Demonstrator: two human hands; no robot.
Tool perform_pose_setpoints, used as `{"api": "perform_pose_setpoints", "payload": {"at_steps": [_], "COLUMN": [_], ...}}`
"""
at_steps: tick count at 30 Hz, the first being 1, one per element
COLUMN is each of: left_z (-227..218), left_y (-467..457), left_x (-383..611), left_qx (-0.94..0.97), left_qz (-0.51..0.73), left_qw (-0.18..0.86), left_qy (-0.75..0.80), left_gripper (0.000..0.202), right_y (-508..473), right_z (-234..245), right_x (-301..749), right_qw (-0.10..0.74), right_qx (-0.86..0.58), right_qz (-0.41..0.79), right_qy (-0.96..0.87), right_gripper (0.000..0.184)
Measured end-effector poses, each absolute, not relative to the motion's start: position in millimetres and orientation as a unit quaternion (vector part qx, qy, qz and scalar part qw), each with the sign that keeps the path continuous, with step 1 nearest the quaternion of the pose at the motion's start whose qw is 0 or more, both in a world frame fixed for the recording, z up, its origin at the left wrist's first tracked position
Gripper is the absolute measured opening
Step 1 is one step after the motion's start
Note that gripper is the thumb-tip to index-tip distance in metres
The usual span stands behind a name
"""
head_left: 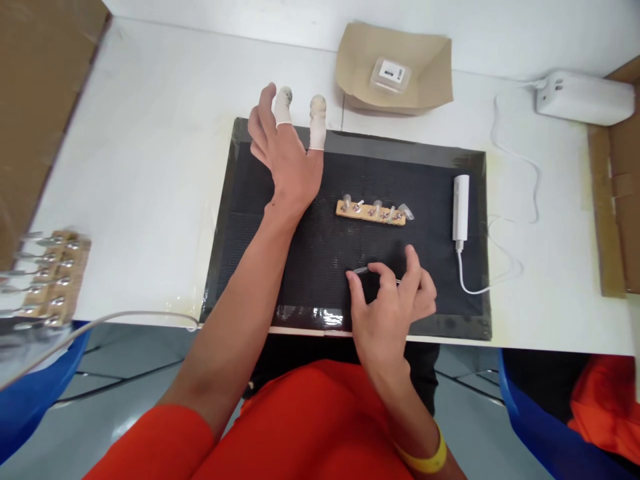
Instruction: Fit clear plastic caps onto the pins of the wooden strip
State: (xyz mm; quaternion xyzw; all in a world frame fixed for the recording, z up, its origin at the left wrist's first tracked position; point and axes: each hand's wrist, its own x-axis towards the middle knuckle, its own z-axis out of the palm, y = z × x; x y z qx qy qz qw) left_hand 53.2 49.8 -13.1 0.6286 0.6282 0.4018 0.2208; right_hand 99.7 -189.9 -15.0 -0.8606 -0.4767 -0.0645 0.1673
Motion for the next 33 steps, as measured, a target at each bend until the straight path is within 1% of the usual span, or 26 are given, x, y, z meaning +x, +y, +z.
{"api": "perform_pose_setpoints", "payload": {"at_steps": [2,4,9,12,16,20,25,33], "left_z": [-12.8,-12.1,-12.6,-14.6,-14.9,-13.1,-13.4,-15.4], "left_y": [48.9,47.4,44.8,46.3,48.3,46.9,47.0,49.4], "left_x": [52.6,52.3,52.9,53.4,52.7,51.0,50.6,50.7], "left_qx": [0.627,0.633,0.645,0.645,0.634,0.636,0.637,0.628], "left_qz": [0.405,0.401,0.394,0.401,0.403,0.416,0.411,0.420], "left_qw": [0.222,0.215,0.197,0.194,0.223,0.244,0.227,0.240], "left_qy": [0.627,0.627,0.625,0.621,0.621,0.602,0.612,0.609], "left_gripper": [0.039,0.040,0.043,0.045,0.048,0.047,0.044,0.041], "right_y": [-191.4,-192.8,-175.3,-145.9,-107.3,-89.4,-86.0,-84.0], "right_z": [-13.7,-11.0,8.1,18.9,20.2,15.0,14.2,11.9], "right_x": [100.7,106.8,151.2,183.3,201.0,193.0,182.7,182.1], "right_qw": [0.164,0.177,0.247,0.225,0.191,0.169,0.162,0.159], "right_qx": [-0.851,-0.823,-0.712,-0.665,-0.689,-0.702,-0.709,-0.713], "right_qz": [-0.075,-0.085,-0.086,-0.097,-0.047,-0.028,-0.035,-0.044], "right_qy": [-0.494,-0.532,-0.651,-0.706,-0.698,-0.691,-0.686,-0.682], "right_gripper": [0.025,0.024,0.019,0.020,0.022,0.019,0.020,0.020]}}
